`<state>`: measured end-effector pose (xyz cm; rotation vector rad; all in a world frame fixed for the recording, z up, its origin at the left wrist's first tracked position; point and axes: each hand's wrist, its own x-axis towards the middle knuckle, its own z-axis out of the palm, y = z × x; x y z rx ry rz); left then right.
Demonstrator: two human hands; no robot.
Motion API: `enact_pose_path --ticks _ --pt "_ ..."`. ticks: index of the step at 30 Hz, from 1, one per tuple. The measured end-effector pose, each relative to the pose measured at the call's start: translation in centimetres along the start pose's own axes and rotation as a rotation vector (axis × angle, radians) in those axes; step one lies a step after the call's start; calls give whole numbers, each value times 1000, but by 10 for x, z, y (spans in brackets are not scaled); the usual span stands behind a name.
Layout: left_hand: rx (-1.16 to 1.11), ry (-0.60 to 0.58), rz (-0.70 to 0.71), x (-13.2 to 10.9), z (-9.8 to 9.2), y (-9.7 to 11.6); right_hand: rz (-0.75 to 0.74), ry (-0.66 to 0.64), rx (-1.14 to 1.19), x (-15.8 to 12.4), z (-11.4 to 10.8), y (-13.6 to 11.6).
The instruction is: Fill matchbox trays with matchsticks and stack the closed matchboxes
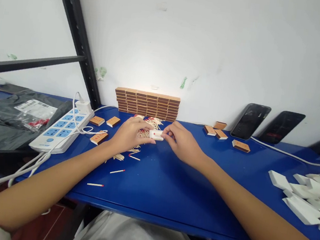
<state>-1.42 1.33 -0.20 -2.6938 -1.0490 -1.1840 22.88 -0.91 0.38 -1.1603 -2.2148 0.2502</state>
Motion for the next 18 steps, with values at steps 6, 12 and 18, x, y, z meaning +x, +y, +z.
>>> enact_pose_path --ticks 6,12,18 --pt "-63 6 55 -2 0 5 -35 -20 -27 1 4 -1" --pt "26 9 -25 0 1 0 -54 63 39 -3 6 -11" --pt "79 40 -208 3 -5 -2 -100 -131 119 -9 31 -41"
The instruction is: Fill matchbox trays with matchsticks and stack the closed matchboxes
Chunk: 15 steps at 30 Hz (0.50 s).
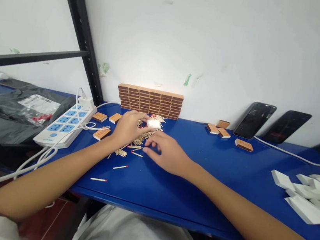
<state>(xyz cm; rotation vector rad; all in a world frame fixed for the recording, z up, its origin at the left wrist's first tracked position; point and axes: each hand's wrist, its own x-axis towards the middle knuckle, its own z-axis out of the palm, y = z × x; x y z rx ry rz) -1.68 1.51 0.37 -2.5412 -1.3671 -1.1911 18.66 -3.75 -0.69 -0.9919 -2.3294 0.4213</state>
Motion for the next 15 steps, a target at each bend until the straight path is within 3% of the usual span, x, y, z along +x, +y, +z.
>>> enact_pose_path --ticks 3,6,15 --pt "-8 33 -32 1 -2 2 5 -120 -14 2 12 -7" --pt "-12 34 -21 1 -2 2 19 -138 -23 4 16 -7" --pt "-10 -8 39 -1 1 0 42 -238 -102 -5 2 -10"
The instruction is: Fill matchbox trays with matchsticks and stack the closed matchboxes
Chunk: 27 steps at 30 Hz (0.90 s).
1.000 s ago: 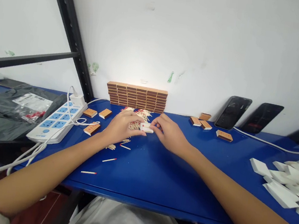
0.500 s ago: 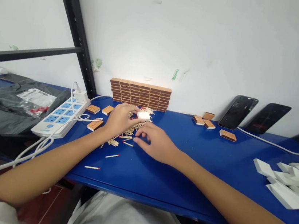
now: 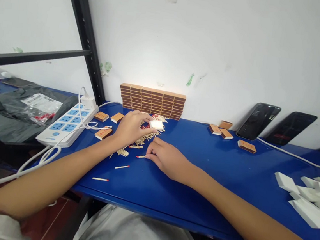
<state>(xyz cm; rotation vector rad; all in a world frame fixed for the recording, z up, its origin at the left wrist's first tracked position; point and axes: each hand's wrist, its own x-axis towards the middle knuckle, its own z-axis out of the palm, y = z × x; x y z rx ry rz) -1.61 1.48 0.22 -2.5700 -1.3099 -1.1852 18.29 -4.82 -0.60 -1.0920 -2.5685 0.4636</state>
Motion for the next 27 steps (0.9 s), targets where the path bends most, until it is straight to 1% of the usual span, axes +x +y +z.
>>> enact_pose_path --ticks 2,6,8,11,14,17,19,21,22,23,25,27 --pt "-4 -35 32 0 2 -1 -2 34 -34 -4 -8 6" --pt "-39 -98 99 -1 6 -2 29 208 -130 -8 -28 29" --pt "-79 -97 129 -2 6 -1 62 263 -166 -7 -34 40" --pt "-139 -77 165 -4 6 3 95 288 -176 -5 -36 50" --pt "-186 -71 198 -5 5 6 92 312 -159 -2 -32 51" --pt "-176 -67 193 -5 5 6 59 351 -125 0 -30 48" --pt "-129 -62 164 -4 5 4 30 414 -84 0 -27 42" --pt "-84 -57 125 -3 5 3 -4 478 -24 1 -22 30" --pt "-71 -52 103 -2 5 2 -30 479 11 1 -18 22" --pt "-62 -44 76 -2 4 1 -57 452 48 2 -13 13" --pt "-72 -20 23 -1 4 0 -117 293 118 2 -2 -6" --pt "-83 -19 6 0 3 -1 -134 146 163 3 6 -23"
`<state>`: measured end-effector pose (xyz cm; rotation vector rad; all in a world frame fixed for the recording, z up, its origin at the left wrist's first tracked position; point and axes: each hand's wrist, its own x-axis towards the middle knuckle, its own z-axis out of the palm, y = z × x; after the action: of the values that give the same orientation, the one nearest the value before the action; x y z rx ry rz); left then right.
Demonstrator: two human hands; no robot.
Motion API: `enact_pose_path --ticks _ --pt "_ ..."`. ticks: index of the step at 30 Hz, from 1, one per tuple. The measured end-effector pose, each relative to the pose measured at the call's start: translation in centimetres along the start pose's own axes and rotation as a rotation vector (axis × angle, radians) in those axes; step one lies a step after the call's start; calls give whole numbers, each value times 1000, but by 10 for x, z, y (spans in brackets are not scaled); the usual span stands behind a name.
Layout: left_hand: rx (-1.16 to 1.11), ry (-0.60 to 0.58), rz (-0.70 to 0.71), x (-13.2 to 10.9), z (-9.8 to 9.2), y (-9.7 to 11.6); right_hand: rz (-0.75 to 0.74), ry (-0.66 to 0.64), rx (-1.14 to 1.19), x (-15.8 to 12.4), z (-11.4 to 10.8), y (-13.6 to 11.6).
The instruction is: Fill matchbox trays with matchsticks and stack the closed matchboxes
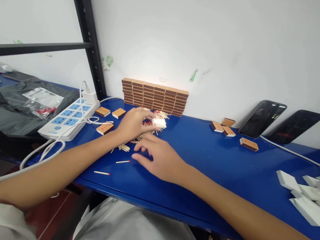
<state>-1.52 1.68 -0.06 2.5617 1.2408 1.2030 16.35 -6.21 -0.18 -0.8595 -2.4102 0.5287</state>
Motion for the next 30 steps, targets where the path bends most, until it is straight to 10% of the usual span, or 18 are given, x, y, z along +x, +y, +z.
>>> enact_pose_path --ticks 13,30 --pt "43 18 5 0 -5 4 -93 -214 -114 26 54 -66" --pt "59 31 12 1 -5 3 15 -122 -195 10 41 -37"
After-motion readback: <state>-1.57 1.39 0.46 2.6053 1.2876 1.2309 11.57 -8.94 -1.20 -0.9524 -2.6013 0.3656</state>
